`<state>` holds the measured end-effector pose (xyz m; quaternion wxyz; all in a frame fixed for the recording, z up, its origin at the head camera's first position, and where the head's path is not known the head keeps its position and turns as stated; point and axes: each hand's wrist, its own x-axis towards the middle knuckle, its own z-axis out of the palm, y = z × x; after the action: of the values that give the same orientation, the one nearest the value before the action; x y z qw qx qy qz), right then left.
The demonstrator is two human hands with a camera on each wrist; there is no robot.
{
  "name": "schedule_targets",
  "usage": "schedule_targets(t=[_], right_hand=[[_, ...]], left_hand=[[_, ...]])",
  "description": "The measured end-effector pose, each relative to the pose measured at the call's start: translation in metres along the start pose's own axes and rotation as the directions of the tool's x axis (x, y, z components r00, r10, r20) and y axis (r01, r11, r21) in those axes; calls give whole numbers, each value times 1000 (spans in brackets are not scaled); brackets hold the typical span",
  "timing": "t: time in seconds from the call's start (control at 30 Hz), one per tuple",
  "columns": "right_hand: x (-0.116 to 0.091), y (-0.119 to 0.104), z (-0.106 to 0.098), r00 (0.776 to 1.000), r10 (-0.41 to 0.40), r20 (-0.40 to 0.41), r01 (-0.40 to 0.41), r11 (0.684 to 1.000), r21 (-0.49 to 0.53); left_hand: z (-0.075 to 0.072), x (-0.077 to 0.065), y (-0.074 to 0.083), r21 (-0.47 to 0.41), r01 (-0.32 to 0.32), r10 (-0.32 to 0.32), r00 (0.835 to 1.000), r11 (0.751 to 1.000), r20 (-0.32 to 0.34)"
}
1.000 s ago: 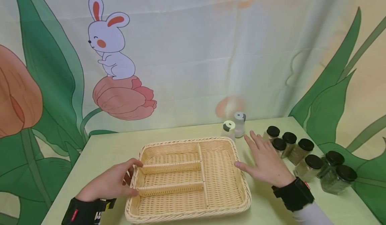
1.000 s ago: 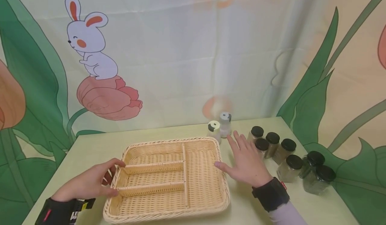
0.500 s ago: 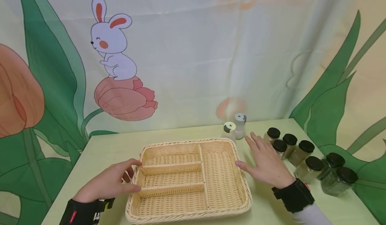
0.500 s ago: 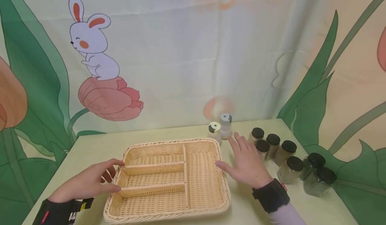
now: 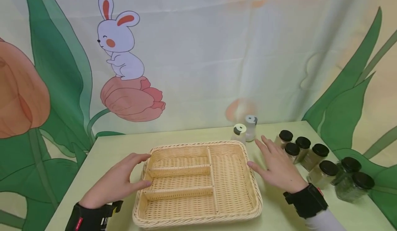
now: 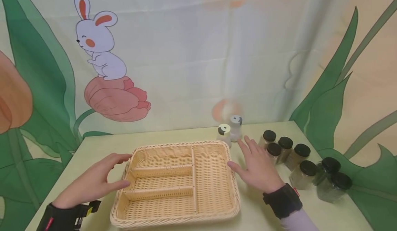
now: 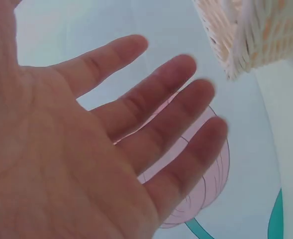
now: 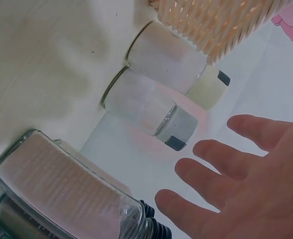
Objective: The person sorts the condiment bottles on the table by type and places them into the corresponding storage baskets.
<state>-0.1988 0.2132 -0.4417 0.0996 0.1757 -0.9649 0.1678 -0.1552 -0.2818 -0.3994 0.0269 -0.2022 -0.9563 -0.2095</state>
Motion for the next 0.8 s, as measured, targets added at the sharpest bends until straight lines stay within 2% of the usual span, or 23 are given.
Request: schedule_targets(t=[0.2, 0.37, 0.53, 0.7, 0.8], right_hand=[[16, -3, -8, 998, -43, -39, 43, 999, 10], [40, -7, -17, 990, -124, -71, 124, 992, -8], [72, -9, -26, 987, -161, -19, 161, 987, -25], [100, -8, -32, 984, -166, 67, 167, 986, -13], [110, -5, -34, 982, -161, 96, 163, 987, -16]], left_hand=[[2, -2, 9, -6, -13, 13, 999, 1000, -33], [4, -5, 27, -1, -56, 56, 997, 998, -51], [7, -9, 49, 80, -123, 129, 989, 989, -71], [11, -9, 63, 198, -189, 208, 975, 962, -78], [14, -8, 69, 231, -225, 248, 966, 946, -73]])
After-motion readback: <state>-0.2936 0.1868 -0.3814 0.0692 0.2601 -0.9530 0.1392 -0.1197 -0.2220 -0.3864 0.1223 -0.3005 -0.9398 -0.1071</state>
